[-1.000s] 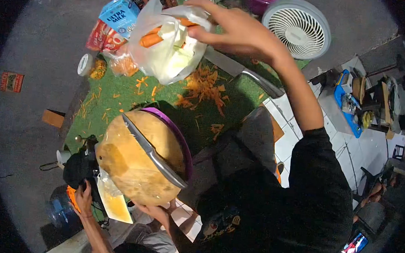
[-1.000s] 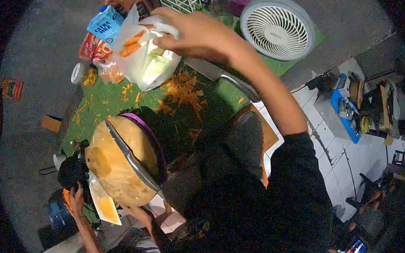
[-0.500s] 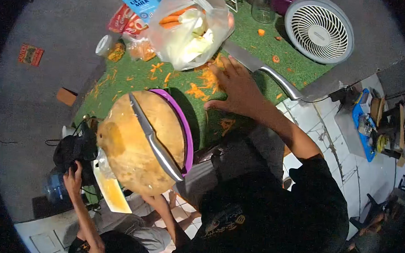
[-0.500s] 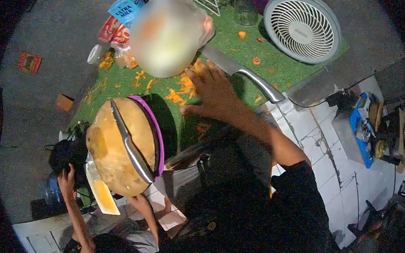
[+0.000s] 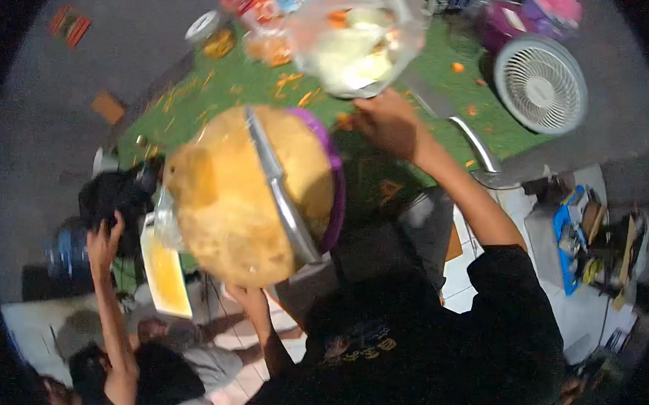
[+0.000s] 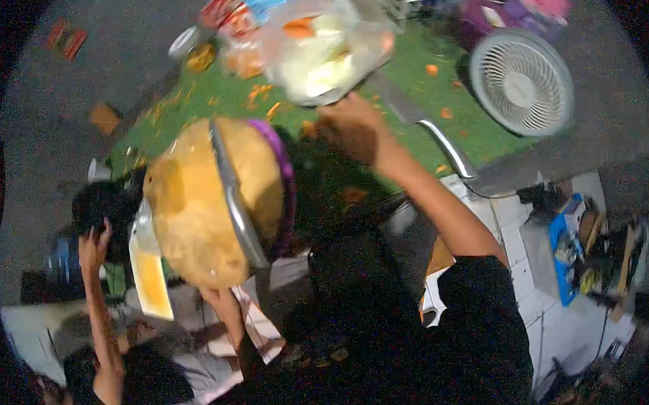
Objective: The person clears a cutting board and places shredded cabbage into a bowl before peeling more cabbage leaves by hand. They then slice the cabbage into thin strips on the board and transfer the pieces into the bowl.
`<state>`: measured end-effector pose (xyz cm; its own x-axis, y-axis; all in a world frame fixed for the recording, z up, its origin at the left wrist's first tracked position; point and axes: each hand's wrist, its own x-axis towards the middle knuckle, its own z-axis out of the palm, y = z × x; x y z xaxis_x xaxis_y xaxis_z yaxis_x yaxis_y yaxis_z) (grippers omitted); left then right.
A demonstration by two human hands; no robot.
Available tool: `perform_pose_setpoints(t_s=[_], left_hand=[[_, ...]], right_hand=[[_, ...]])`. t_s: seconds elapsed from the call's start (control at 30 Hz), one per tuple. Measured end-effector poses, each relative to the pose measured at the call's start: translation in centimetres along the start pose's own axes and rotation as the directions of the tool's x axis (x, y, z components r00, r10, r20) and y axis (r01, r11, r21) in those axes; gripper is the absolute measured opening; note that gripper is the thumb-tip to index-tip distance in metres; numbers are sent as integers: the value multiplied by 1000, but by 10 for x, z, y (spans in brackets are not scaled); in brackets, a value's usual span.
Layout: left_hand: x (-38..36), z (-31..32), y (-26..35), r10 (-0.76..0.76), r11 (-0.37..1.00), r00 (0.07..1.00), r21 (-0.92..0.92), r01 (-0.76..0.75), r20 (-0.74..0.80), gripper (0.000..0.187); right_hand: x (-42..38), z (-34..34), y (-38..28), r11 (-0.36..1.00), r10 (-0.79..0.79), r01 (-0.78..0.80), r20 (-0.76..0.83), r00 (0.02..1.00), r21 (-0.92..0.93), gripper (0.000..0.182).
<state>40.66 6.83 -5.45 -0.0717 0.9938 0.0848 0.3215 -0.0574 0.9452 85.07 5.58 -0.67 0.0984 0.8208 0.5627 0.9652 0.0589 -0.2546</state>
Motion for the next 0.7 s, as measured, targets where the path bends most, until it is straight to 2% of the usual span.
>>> perform_pose_setpoints(t_s=[0.03, 0.07, 0.1, 0.13, 0.17, 0.2, 0.27, 0.33, 0.37, 0.4, 0.47, 0.5, 0.53, 0.6, 0.63, 0.67, 0.7], left_hand=[[0, -7, -1, -17, 1000, 999, 20, 18, -47, 31], [7, -12, -5, -7, 999, 1000, 53, 6, 17, 29], [12, -18, -7, 3, 997, 996, 81, -11, 93, 26], [15, -22, -7, -2, 996, 997, 85, -5, 77, 26], [17, -23, -5, 127, 985, 988, 103, -136, 88, 23], [19, -22, 0, 255, 956, 961, 118, -267, 108, 20], [20, -21, 10, 257, 958, 960, 104, -268, 110, 18], [22, -23, 13, 284, 945, 958, 157, -287, 41, 16], [28, -30, 20, 349, 901, 929, 231, -368, 120, 16], [28, -28, 30, 363, 894, 926, 242, -377, 102, 14], [37, -34, 27, 464, 841, 882, 270, -469, 86, 15], [44, -38, 30, 509, 798, 856, 325, -509, 90, 16], [47, -42, 33, 523, 794, 849, 318, -519, 78, 17], [61, -51, 41, 518, 803, 855, 346, -485, -3, 19], [74, -57, 45, 553, 787, 830, 369, -493, -70, 21], [88, -61, 51, 586, 772, 799, 393, -499, -137, 24], [103, -59, 69, 643, 716, 753, 457, -528, -138, 25]], right_hand=[[-5, 1, 1, 985, 11, 2, -75, 997, 175, 25], [-3, 3, 0, 941, 43, 10, -149, 988, 337, 18], [5, 0, -10, 933, 28, 26, -144, 989, 358, 18], [10, -9, -20, 971, 58, -36, -86, 995, 235, 16], [11, -16, -25, 991, 102, -98, -34, 994, 95, 16], [10, -17, -26, 991, 104, -101, -34, 994, 92, 16], [8, -19, -26, 984, 136, -138, 23, 990, 116, 20], [8, -19, -25, 982, 178, -181, 57, 982, 53, 20], [10, -19, -23, 977, 212, -213, 91, 973, 0, 20], [10, -19, -21, 974, 224, -224, 77, 971, -17, 20], [11, -23, -15, 950, 295, -304, 121, 948, 67, 28], [11, -27, -18, 942, 315, -318, 44, 948, 110, 30], [7, -37, -21, 939, 327, -329, 38, 944, 101, 30], [16, -64, -35, 837, 458, -477, 132, 879, 269, 32], [19, -69, -36, 839, 453, -472, 134, 881, 270, 32], [20, -74, -35, 842, 442, -440, 69, 895, 311, 32], [22, -78, -34, 845, 432, -405, 3, 902, 350, 33]])
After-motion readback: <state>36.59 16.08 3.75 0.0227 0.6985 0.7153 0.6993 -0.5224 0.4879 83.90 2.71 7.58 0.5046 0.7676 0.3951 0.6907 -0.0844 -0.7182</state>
